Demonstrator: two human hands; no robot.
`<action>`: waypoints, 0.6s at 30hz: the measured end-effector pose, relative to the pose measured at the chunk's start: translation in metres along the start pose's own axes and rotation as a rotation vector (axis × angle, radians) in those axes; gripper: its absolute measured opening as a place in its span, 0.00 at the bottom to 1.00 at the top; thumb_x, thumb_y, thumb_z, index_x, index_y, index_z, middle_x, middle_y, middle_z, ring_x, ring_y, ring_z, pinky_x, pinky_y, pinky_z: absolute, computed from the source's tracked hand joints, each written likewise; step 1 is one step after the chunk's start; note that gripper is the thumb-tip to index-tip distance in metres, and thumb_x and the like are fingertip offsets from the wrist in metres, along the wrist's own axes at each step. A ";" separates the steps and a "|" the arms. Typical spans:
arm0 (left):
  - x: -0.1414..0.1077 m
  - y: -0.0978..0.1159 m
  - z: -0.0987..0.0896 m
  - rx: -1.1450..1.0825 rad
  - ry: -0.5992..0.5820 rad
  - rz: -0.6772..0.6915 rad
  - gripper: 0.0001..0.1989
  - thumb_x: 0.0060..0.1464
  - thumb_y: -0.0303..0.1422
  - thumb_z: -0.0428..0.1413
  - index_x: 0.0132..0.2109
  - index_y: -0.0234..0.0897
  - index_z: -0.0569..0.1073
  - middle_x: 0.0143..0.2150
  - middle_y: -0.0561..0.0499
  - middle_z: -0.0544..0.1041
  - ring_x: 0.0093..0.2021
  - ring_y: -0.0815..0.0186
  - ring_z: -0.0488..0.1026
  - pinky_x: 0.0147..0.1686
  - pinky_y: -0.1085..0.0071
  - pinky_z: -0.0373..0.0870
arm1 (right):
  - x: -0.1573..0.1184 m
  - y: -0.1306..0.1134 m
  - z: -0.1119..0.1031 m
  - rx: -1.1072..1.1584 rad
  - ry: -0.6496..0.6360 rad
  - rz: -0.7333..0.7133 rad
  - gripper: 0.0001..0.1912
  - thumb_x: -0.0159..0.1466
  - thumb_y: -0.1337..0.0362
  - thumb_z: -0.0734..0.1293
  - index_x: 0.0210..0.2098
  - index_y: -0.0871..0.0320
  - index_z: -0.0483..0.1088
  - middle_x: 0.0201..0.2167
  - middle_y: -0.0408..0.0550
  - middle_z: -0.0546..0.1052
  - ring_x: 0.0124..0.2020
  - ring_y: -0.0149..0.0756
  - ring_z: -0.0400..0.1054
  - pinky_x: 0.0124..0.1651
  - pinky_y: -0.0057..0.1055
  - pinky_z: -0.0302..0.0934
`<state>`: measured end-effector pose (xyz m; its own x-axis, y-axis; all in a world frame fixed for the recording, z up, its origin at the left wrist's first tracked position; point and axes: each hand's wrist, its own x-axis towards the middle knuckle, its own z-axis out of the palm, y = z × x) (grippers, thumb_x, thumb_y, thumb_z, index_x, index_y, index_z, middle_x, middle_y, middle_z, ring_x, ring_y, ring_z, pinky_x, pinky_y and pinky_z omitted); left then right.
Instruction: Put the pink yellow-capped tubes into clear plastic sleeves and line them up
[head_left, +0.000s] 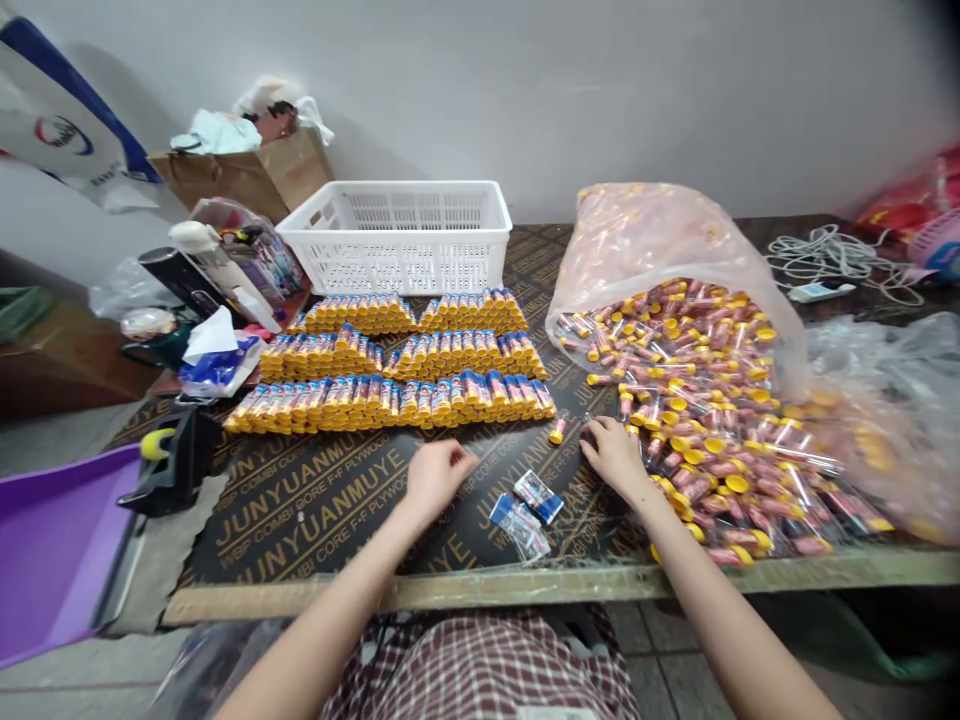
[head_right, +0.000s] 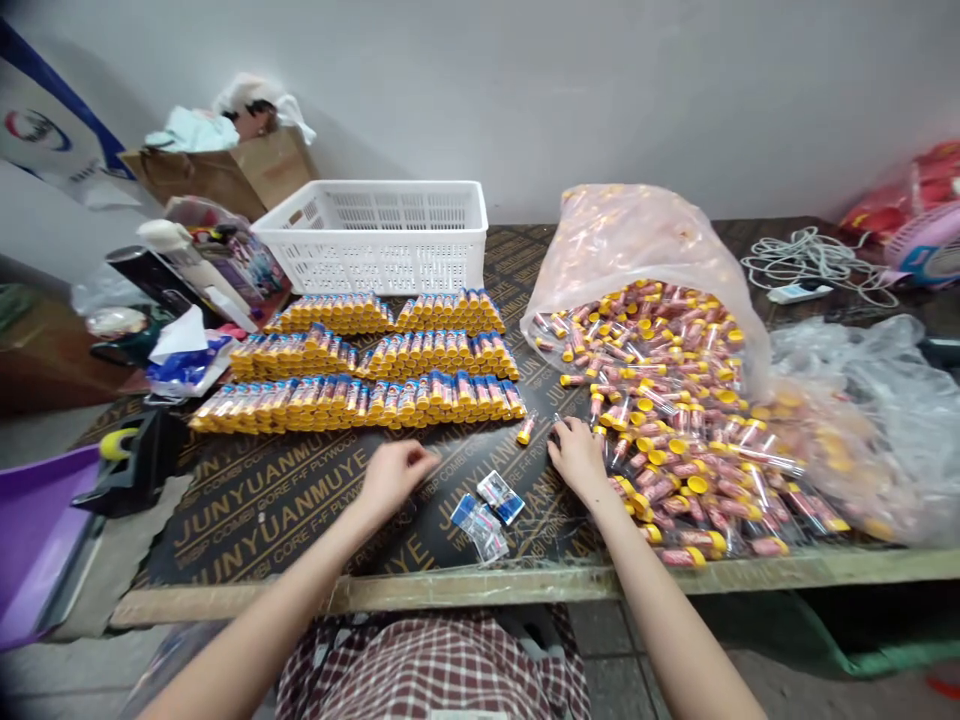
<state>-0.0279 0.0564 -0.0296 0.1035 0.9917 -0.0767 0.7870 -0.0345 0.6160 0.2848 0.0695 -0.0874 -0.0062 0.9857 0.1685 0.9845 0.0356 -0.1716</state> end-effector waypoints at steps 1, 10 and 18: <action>-0.013 0.003 0.016 -0.031 -0.066 -0.010 0.14 0.45 0.46 0.58 0.25 0.40 0.74 0.26 0.48 0.75 0.28 0.62 0.70 0.30 0.71 0.58 | 0.000 -0.001 0.000 0.014 0.010 0.005 0.09 0.59 0.66 0.59 0.37 0.59 0.69 0.41 0.56 0.70 0.44 0.45 0.63 0.43 0.39 0.56; -0.049 0.006 0.057 0.144 -0.036 0.049 0.08 0.48 0.39 0.58 0.29 0.39 0.72 0.33 0.49 0.73 0.38 0.60 0.68 0.36 0.68 0.56 | -0.007 -0.018 -0.009 0.222 0.161 0.020 0.13 0.58 0.74 0.56 0.42 0.62 0.65 0.35 0.54 0.70 0.39 0.42 0.63 0.43 0.37 0.58; -0.046 -0.003 0.054 -0.106 -0.028 0.033 0.05 0.46 0.34 0.57 0.26 0.38 0.72 0.27 0.52 0.73 0.31 0.65 0.68 0.32 0.72 0.59 | -0.034 -0.054 -0.038 0.518 0.268 -0.020 0.08 0.64 0.68 0.56 0.38 0.59 0.66 0.35 0.49 0.72 0.38 0.36 0.67 0.43 0.32 0.62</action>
<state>-0.0023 0.0042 -0.0705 0.1462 0.9863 -0.0763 0.7140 -0.0519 0.6982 0.2383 0.0277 -0.0467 0.0874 0.9103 0.4046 0.7699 0.1960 -0.6073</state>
